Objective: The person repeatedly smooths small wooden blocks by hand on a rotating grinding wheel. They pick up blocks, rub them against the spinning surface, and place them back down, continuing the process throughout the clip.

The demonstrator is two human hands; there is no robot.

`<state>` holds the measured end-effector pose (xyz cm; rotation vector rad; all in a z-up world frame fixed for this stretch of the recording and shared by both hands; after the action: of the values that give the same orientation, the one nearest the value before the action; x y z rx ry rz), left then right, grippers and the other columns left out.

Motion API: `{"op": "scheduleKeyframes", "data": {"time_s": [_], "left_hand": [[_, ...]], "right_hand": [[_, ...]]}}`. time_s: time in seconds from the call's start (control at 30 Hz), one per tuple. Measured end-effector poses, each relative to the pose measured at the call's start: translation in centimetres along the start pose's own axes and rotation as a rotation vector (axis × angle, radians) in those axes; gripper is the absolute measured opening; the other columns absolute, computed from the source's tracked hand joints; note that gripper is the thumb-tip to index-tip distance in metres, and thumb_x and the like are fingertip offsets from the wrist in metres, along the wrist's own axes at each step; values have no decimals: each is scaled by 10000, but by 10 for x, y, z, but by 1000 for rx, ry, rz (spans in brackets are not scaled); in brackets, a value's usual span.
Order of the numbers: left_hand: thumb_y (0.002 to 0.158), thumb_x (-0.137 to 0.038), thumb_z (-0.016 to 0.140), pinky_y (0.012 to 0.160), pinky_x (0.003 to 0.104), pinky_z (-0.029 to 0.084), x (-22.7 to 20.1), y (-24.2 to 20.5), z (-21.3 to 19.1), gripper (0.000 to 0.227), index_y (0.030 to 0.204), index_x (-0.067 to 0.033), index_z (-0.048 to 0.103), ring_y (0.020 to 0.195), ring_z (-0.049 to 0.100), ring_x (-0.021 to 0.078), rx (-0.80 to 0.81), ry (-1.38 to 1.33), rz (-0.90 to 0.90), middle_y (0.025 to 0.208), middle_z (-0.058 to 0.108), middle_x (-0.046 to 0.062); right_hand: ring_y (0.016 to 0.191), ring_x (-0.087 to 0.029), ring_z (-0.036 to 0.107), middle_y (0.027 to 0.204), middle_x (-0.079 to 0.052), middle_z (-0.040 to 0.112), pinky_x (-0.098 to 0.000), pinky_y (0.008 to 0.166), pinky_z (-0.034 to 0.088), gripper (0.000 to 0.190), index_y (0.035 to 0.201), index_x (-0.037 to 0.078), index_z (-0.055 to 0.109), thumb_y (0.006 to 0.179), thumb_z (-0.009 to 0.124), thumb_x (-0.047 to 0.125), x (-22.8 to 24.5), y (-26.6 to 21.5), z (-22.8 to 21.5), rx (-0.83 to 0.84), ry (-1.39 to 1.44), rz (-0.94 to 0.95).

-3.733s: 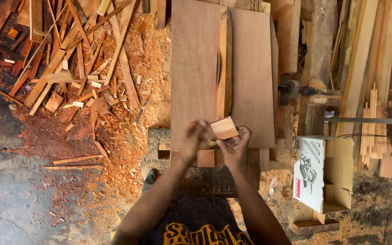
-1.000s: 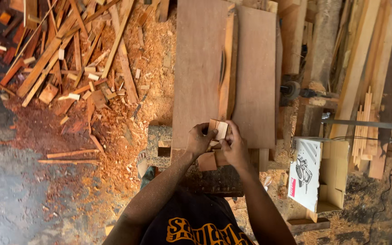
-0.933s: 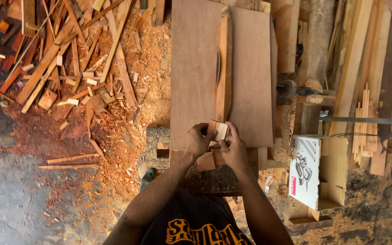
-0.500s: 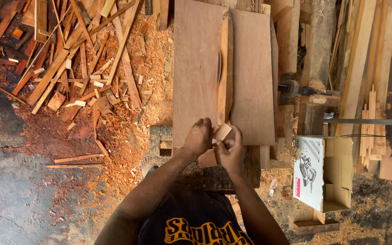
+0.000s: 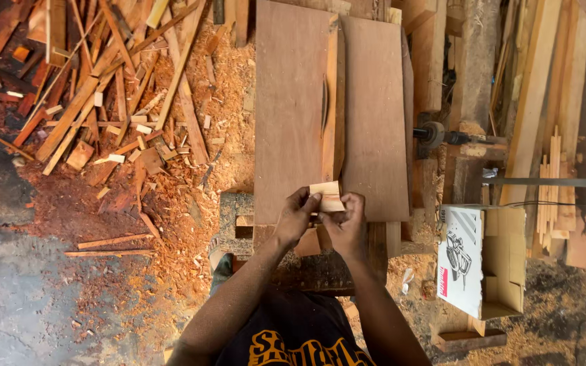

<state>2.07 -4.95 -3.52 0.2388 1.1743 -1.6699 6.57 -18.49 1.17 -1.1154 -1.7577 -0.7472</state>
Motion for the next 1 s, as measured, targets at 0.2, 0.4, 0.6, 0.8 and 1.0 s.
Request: {"op": "scheduleKeyframes", "data": {"time_s": [0.2,0.4,0.6,0.8,1.0], "left_hand": [[1039,-187,520,830,344,633,-7,19,-6,290,1252,3,571,902,717,198,102,-4,56,1038,704,122],[1081,-142,510,755,315,570,18,58,-13,258,1275,19,566,870,653,172,111,-225,57,1022,670,115],[1064,-162,501,787,333,588,31,91,-23,294,1291,16,559,914,679,190,49,-276,-78,1058,693,121],[1048,-188,516,892,370,607,31,102,-17,392,1378,6,429,1016,671,215,-155,-24,22,1150,641,155],[939,-167,626,796,400,615,30,79,12,541,1421,37,489,902,732,303,-158,597,195,1061,719,206]], "right_hand": [[1100,-270,721,1291,-205,658,-355,764,653,740,1533,72,398,870,706,-43,30,43,-24,334,-243,90],[919,-220,787,979,-143,776,-354,810,646,687,1491,107,468,872,752,13,25,68,-19,421,-345,152],[898,-221,789,969,-139,786,-369,774,624,673,1487,128,481,878,747,21,1,81,-12,399,-344,247],[896,-306,756,1011,-159,756,-447,773,587,739,1553,194,327,920,692,90,-28,117,-6,439,-640,455],[767,-382,754,849,-230,744,-471,739,609,724,1599,159,283,971,643,171,-32,145,9,498,-924,573]]}}
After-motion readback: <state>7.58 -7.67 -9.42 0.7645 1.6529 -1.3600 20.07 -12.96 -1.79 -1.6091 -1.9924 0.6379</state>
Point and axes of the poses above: each hand's wrist, its own y-axis towards the middle knuckle, its own z-axis out of the palm, x = y × z, the point moved 3 cm from there along y, towards the middle knuckle
